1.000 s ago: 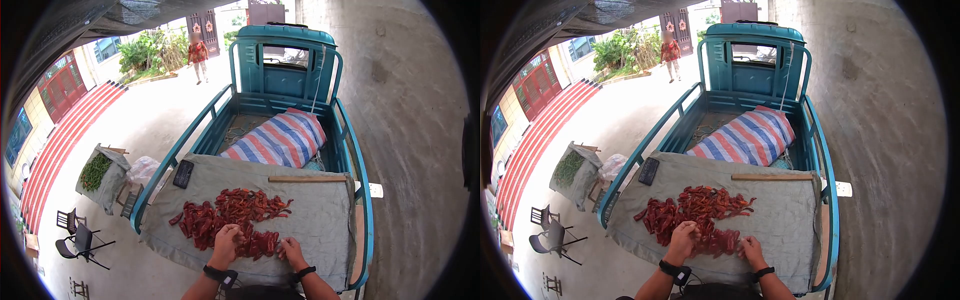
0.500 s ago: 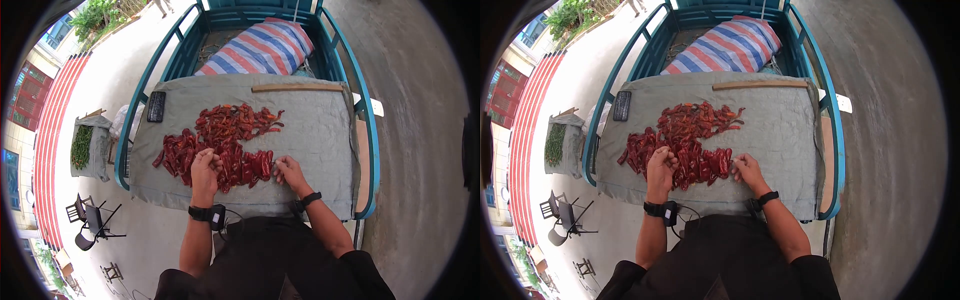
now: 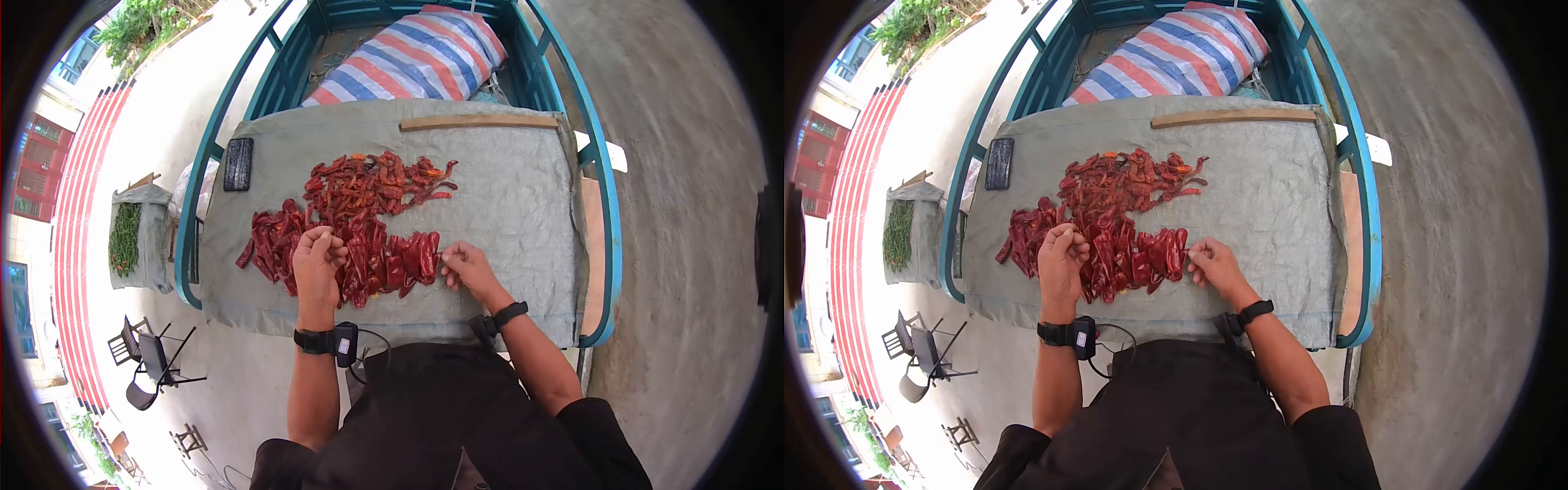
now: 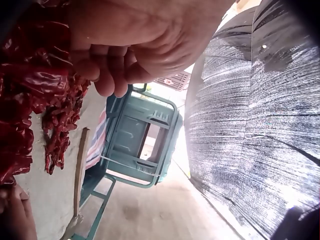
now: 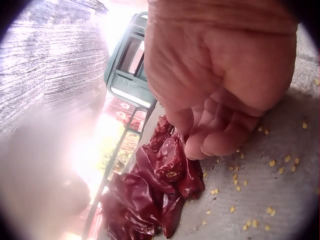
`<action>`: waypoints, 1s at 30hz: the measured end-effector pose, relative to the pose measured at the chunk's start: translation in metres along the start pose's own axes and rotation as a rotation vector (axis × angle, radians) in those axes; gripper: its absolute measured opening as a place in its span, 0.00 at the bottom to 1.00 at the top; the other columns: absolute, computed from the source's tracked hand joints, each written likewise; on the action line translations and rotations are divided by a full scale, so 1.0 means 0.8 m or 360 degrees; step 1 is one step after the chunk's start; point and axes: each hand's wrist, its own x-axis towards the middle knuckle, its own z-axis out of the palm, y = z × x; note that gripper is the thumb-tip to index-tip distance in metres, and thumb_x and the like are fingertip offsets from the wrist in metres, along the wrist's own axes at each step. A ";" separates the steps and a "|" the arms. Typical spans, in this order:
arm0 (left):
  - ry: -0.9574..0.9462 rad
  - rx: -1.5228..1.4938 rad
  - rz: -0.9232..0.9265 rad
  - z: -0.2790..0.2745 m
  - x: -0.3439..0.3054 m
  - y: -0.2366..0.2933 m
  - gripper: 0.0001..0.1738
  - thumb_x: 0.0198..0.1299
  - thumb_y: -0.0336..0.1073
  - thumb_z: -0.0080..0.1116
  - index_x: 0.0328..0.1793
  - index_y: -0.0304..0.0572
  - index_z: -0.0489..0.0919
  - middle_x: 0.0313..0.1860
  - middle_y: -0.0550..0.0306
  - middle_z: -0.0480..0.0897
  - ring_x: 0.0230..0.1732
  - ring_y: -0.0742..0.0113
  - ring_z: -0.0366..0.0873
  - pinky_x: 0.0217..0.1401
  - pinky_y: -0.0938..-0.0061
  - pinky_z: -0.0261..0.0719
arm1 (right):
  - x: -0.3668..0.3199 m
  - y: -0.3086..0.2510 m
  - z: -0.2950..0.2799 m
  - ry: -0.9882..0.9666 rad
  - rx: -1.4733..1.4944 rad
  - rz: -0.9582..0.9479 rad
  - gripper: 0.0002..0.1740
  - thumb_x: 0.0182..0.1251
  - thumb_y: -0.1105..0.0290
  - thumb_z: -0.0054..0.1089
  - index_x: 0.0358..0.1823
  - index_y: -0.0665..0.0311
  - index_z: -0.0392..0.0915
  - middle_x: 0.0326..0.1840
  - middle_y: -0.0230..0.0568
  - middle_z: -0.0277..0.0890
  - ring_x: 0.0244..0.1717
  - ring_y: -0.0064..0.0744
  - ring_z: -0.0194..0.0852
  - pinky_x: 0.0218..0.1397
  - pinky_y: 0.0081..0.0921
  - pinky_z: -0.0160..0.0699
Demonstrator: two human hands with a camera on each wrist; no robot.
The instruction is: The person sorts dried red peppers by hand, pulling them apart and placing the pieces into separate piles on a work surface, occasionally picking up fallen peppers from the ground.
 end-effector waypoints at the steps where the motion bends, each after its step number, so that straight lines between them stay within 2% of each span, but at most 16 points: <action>1: 0.0018 0.0017 0.0025 -0.002 0.000 0.002 0.06 0.81 0.34 0.62 0.59 0.45 0.82 0.40 0.62 0.88 0.38 0.71 0.87 0.44 0.75 0.85 | 0.000 0.000 0.001 -0.0013 -0.0004 0.0011 0.09 0.82 0.66 0.65 0.50 0.66 0.79 0.33 0.37 0.86 0.23 0.23 0.82 0.23 0.24 0.79; 7: 0.0089 0.0253 0.0054 -0.028 -0.005 -0.002 0.07 0.81 0.35 0.62 0.59 0.45 0.82 0.41 0.62 0.89 0.39 0.73 0.87 0.43 0.77 0.83 | 0.003 -0.011 0.008 0.0099 -0.0323 -0.0042 0.09 0.81 0.66 0.67 0.47 0.66 0.80 0.32 0.35 0.84 0.24 0.23 0.81 0.25 0.24 0.79; 16: -0.0049 0.0853 -0.0003 -0.029 -0.027 -0.018 0.09 0.77 0.33 0.66 0.58 0.41 0.83 0.43 0.62 0.90 0.37 0.78 0.86 0.39 0.82 0.79 | 0.007 -0.006 -0.001 0.0106 -0.0140 -0.0046 0.05 0.81 0.71 0.63 0.47 0.65 0.80 0.32 0.35 0.85 0.22 0.20 0.78 0.24 0.22 0.75; 23: 0.0074 0.0717 -0.0055 -0.021 -0.023 -0.018 0.07 0.74 0.31 0.67 0.53 0.38 0.83 0.39 0.61 0.88 0.33 0.77 0.85 0.35 0.82 0.80 | 0.006 -0.003 -0.006 0.0074 -0.0136 -0.0076 0.07 0.83 0.69 0.62 0.47 0.66 0.80 0.32 0.36 0.85 0.20 0.21 0.78 0.22 0.23 0.75; 30: 0.0113 0.0309 0.0003 -0.020 -0.020 -0.009 0.08 0.77 0.34 0.67 0.55 0.40 0.83 0.40 0.59 0.89 0.34 0.75 0.86 0.35 0.80 0.80 | 0.010 0.002 -0.009 0.0063 -0.0158 -0.0152 0.08 0.83 0.68 0.63 0.46 0.66 0.80 0.31 0.37 0.86 0.20 0.22 0.79 0.21 0.23 0.76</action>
